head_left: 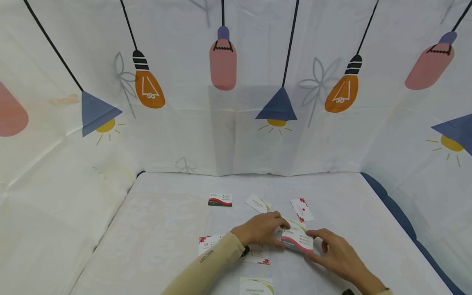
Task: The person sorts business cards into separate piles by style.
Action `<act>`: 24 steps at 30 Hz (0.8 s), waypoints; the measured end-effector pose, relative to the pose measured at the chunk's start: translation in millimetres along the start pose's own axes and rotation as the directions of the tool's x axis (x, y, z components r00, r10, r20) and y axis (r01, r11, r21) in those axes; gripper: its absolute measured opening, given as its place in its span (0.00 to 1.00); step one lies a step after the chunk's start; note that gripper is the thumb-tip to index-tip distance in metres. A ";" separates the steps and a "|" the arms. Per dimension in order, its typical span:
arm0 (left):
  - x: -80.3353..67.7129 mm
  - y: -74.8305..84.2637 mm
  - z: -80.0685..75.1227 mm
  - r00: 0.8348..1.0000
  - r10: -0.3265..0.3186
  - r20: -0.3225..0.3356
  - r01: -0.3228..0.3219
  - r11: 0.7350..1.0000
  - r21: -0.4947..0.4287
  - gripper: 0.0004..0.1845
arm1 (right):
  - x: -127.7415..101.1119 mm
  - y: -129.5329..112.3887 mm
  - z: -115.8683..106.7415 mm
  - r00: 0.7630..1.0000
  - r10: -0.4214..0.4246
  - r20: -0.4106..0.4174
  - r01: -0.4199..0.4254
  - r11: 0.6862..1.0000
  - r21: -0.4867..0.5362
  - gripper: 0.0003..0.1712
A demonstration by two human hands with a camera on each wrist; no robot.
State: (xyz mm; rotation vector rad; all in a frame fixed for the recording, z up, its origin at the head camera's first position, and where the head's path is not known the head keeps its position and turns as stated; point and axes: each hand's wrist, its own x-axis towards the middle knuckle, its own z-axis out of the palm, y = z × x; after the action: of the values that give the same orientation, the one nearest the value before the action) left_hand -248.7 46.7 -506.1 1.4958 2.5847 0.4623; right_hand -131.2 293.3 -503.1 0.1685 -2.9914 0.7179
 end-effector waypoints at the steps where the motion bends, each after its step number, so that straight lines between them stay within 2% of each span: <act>1: -1.3 -1.3 -0.9 1.000 -0.007 -0.002 0.007 1.000 -0.006 0.31 | 1.2 -0.9 1.0 1.000 -0.005 -0.003 0.005 1.000 0.002 0.36; 9: -13.3 -13.9 -5.3 0.999 -0.042 -0.020 0.041 0.998 -0.052 0.30 | 11.8 -7.9 11.1 0.994 -0.092 -0.065 0.092 0.996 0.008 0.32; 16: -23.4 -27.3 -10.0 0.997 -0.077 -0.018 0.075 0.993 -0.090 0.30 | 22.9 -15.0 19.6 0.967 -0.210 -0.147 0.218 0.975 0.042 0.30; 24: -34.8 -39.6 -20.9 0.995 -0.095 -0.030 0.091 0.989 -0.116 0.30 | 35.7 -21.2 32.1 0.942 -0.272 -0.196 0.290 0.954 0.071 0.32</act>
State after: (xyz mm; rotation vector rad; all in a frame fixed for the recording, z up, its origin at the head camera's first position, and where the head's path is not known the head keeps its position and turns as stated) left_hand -269.2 -5.9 -500.8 1.3362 2.5919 0.6203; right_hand -165.1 256.6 -519.2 0.4953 -2.6803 0.7988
